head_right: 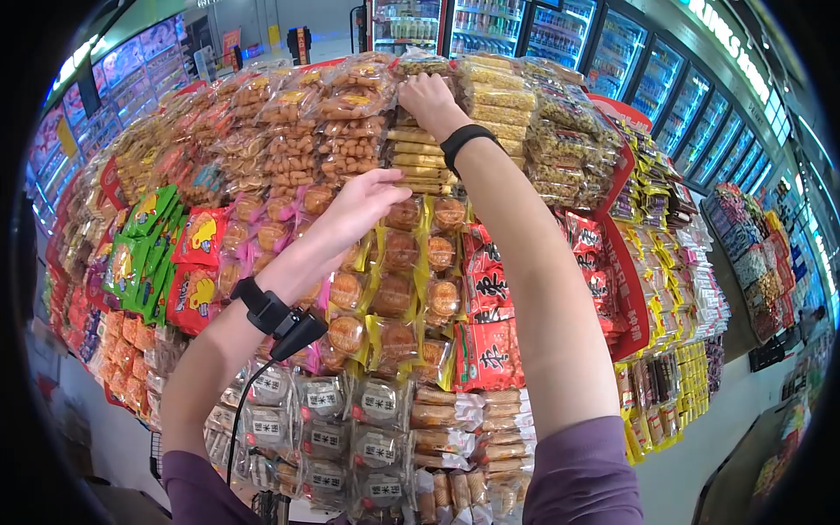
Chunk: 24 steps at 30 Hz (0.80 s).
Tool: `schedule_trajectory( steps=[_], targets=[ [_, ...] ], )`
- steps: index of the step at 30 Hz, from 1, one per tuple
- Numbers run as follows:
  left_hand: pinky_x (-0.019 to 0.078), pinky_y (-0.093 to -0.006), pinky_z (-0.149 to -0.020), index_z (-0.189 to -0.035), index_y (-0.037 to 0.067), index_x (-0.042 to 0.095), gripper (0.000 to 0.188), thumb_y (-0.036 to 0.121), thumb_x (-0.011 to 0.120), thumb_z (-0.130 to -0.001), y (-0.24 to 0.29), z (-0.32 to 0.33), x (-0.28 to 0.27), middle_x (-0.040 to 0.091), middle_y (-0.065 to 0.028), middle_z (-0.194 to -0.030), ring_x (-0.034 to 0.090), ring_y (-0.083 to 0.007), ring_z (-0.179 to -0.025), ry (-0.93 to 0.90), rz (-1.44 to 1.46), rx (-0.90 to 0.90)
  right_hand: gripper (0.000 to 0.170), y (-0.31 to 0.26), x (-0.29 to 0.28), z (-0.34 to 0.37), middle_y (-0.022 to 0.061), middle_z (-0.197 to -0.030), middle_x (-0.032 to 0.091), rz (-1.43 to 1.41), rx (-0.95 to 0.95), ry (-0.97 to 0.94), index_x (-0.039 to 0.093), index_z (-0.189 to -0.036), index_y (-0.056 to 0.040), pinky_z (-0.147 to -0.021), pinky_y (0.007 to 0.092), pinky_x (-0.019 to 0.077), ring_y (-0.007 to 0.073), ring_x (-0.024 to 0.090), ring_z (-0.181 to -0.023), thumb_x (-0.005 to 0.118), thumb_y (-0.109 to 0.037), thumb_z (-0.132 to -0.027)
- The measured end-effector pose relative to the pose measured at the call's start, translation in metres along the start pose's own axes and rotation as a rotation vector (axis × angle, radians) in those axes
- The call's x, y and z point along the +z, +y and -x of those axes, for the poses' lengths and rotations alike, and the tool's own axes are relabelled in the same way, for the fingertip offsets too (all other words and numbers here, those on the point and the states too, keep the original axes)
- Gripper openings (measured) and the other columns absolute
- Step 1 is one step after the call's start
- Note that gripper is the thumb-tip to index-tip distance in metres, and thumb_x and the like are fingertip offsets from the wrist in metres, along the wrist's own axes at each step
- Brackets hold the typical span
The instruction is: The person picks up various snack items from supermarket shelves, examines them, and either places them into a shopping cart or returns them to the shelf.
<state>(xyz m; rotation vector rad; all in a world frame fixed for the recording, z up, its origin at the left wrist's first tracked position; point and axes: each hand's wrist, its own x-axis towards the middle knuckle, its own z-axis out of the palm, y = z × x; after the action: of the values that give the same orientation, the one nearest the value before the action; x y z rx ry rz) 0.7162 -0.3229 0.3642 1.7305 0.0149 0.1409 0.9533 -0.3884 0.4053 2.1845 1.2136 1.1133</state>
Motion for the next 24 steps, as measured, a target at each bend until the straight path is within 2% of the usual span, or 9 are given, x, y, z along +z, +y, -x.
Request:
schedule_trajectory(
  steps=[1, 4, 5, 8, 9, 15, 18, 21, 24],
  targets=[
    [0.0385, -0.0335, -0.103, -0.137, -0.004, 0.044, 0.056, 0.025, 0.062, -0.092, -0.003, -0.001, -0.002, 0.057, -0.0169, -0.127, 0.052, -0.0205, -0.120, 0.015, 0.004, 0.013, 0.028, 0.000, -0.003, -0.001, 0.0111, -0.100, 0.069, 0.003, -0.016, -0.036, 0.062, -0.102, -0.0047, -0.073, 0.0360, 0.0542, 0.0250, 0.068, -0.094, 0.072, -0.013, -0.078],
    [0.0398, -0.0335, -0.102, -0.136, -0.003, 0.045, 0.055, 0.026, 0.062, -0.092, -0.009, -0.003, -0.008, 0.058, -0.0161, -0.125, 0.052, -0.0200, -0.119, 0.019, 0.008, 0.015, 0.043, 0.012, -0.009, -0.010, 0.0152, -0.094, 0.068, -0.169, -0.010, -0.105, 0.056, -0.106, 0.0008, -0.071, 0.0399, 0.0552, 0.0322, 0.067, -0.087, 0.074, -0.006, -0.068],
    [0.0396, -0.0335, -0.102, -0.136, -0.003, 0.045, 0.055, 0.026, 0.062, -0.092, -0.011, -0.004, -0.010, 0.058, -0.0160, -0.126, 0.052, -0.0200, -0.119, 0.020, 0.008, 0.016, 0.039, 0.018, -0.010, -0.011, 0.0197, -0.088, 0.067, -0.242, 0.029, -0.044, 0.056, -0.099, 0.0020, -0.072, 0.0441, 0.0546, 0.0360, 0.067, -0.084, 0.073, -0.010, -0.067],
    [0.0390, -0.0336, -0.102, -0.136, -0.003, 0.045, 0.056, 0.027, 0.062, -0.092, -0.012, -0.003, -0.013, 0.057, -0.0160, -0.127, 0.052, -0.0200, -0.119, 0.017, 0.008, 0.010, 0.037, 0.035, -0.034, -0.012, 0.0217, -0.089, 0.067, -0.377, 0.161, -0.095, 0.055, -0.095, 0.0034, -0.072, 0.0452, 0.0535, 0.0387, 0.065, -0.084, 0.071, -0.016, -0.067],
    [0.0388, -0.0337, -0.102, -0.136, -0.003, 0.045, 0.057, 0.027, 0.062, -0.092, -0.011, -0.003, -0.013, 0.057, -0.0160, -0.127, 0.052, -0.0200, -0.119, 0.015, 0.009, 0.010, 0.037, 0.040, -0.035, -0.014, 0.0248, -0.088, 0.065, -0.406, 0.178, -0.122, 0.055, -0.091, 0.0046, -0.072, 0.0468, 0.0522, 0.0409, 0.064, -0.085, 0.069, -0.020, -0.067],
    [0.0380, -0.0338, -0.103, -0.137, -0.003, 0.044, 0.058, 0.028, 0.062, -0.092, -0.007, -0.002, -0.010, 0.056, -0.0162, -0.128, 0.051, -0.0206, -0.120, 0.024, -0.008, -0.020, 0.048, 0.046, -0.024, -0.013, 0.0263, -0.092, 0.064, -0.550, 0.220, -0.150, 0.050, -0.109, 0.0057, -0.077, 0.0475, 0.0509, 0.0419, 0.063, -0.094, 0.068, -0.016, -0.070],
    [0.0381, -0.0338, -0.103, -0.138, -0.003, 0.044, 0.058, 0.028, 0.062, -0.092, -0.010, -0.003, -0.012, 0.056, -0.0164, -0.128, 0.051, -0.0207, -0.120, 0.020, 0.002, -0.014, 0.053, 0.044, -0.015, -0.014, 0.0246, -0.096, 0.064, -0.590, 0.204, -0.321, 0.045, -0.121, 0.0025, -0.082, 0.0466, 0.0500, 0.0415, 0.062, -0.099, 0.065, -0.012, -0.074],
    [0.0382, -0.0336, -0.103, -0.138, -0.003, 0.044, 0.058, 0.028, 0.062, -0.092, -0.011, -0.004, -0.014, 0.056, -0.0162, -0.128, 0.051, -0.0204, -0.120, 0.016, 0.013, -0.015, 0.044, 0.042, -0.015, -0.004, 0.0223, -0.104, 0.064, -0.550, 0.068, -0.349, 0.051, -0.119, 0.0000, -0.086, 0.0461, 0.0488, 0.0402, 0.059, -0.105, 0.064, -0.010, -0.078],
    [0.0385, -0.0335, -0.103, -0.138, -0.004, 0.043, 0.059, 0.027, 0.062, -0.092, -0.011, -0.003, -0.013, 0.056, -0.0163, -0.129, 0.051, -0.0203, -0.121, 0.012, 0.013, -0.022, 0.039, 0.035, -0.009, -0.006, 0.0121, -0.124, 0.060, -0.476, 0.028, -0.432, 0.054, -0.121, -0.0092, -0.088, 0.0486, 0.0516, 0.0339, 0.058, -0.116, 0.058, -0.008, -0.082]
  ],
)
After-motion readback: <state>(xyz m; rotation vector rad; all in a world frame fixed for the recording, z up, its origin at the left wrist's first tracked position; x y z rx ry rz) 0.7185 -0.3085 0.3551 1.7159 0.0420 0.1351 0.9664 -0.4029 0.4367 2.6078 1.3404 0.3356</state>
